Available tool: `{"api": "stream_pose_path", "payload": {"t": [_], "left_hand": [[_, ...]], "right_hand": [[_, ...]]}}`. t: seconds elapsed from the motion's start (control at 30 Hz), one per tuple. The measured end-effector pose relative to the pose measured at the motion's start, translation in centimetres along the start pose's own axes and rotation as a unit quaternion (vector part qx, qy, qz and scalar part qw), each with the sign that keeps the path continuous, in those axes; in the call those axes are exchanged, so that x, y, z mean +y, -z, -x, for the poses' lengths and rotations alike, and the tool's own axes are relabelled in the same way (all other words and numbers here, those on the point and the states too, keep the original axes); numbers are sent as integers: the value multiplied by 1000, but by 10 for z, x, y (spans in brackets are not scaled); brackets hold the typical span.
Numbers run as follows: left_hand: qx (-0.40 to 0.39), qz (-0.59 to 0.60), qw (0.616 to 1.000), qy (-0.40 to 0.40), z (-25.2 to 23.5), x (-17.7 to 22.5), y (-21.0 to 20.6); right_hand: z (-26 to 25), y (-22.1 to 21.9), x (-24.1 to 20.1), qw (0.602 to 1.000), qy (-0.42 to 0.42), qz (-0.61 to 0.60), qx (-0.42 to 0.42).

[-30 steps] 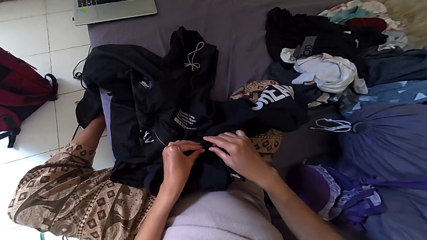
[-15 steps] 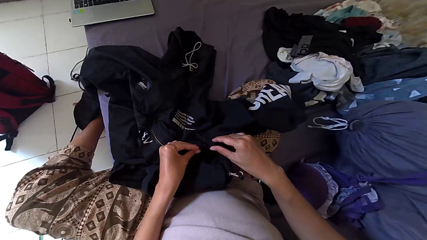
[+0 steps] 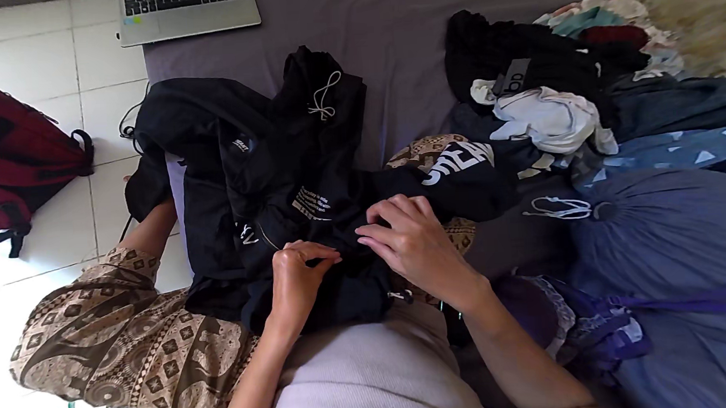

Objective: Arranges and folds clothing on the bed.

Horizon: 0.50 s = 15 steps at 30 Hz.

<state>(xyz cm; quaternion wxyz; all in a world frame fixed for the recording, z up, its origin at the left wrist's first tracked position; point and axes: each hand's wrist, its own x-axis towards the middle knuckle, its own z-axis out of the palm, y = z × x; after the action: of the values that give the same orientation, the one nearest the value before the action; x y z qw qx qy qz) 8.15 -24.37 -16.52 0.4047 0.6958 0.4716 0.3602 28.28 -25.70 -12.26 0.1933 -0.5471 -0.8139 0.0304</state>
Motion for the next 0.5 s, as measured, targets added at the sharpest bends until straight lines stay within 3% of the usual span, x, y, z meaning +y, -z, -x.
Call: {"api": "stream_pose_path", "payload": {"t": [0.5], "left_hand": [[24,-9,1000,-15,2,-1,1]], "right_hand": [[-1,-4,19,996,40,-24,-76]]}}
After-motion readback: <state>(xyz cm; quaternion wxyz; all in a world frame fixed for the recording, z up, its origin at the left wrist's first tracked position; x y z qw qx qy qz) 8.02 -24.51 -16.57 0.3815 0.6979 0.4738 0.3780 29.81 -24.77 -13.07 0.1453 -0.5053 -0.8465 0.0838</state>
